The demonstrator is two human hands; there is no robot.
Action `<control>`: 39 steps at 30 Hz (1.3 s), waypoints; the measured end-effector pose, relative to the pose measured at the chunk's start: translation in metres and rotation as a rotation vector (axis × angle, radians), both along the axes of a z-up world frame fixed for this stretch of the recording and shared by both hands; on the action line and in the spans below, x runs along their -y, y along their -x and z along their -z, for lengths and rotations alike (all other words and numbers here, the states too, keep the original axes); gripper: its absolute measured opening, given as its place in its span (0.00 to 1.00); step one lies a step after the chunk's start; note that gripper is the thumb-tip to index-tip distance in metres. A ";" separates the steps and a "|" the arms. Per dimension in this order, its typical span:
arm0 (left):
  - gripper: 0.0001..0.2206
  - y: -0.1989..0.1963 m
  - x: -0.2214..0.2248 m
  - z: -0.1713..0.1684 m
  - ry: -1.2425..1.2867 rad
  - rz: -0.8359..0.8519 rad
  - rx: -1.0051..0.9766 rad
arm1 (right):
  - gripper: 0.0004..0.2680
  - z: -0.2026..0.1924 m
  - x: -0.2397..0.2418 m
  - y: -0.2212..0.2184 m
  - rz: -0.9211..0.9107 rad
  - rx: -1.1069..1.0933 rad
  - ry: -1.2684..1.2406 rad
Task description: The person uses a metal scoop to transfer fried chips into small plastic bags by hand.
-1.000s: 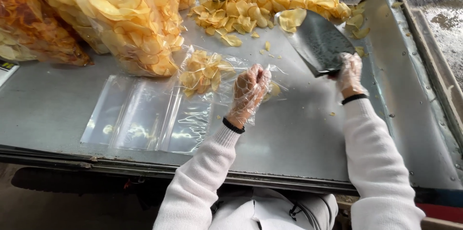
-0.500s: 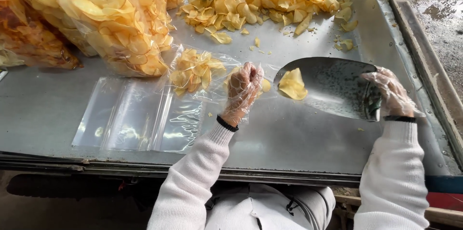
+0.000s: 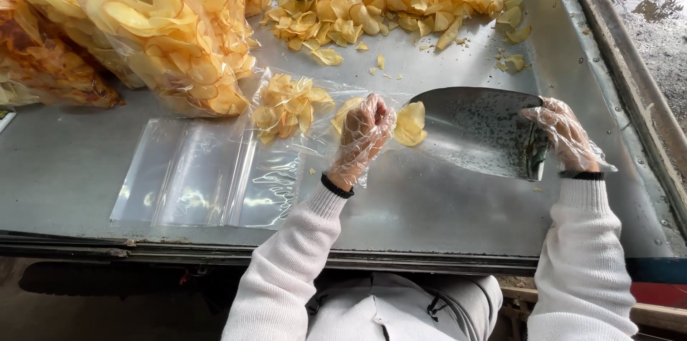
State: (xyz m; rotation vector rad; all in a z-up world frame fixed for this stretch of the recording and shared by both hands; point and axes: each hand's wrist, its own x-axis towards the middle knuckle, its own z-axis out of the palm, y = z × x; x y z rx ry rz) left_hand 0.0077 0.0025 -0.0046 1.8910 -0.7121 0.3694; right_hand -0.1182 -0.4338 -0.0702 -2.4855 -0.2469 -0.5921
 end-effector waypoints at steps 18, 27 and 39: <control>0.11 -0.001 -0.002 -0.002 0.042 0.022 0.015 | 0.14 -0.027 -0.023 0.006 0.223 -0.216 -0.151; 0.12 0.002 -0.006 -0.006 0.046 -0.006 -0.034 | 0.08 -0.039 -0.022 0.037 -0.233 0.134 -0.944; 0.11 -0.005 -0.004 -0.006 0.018 -0.042 0.027 | 0.20 -0.031 -0.029 -0.016 0.758 -0.373 -0.162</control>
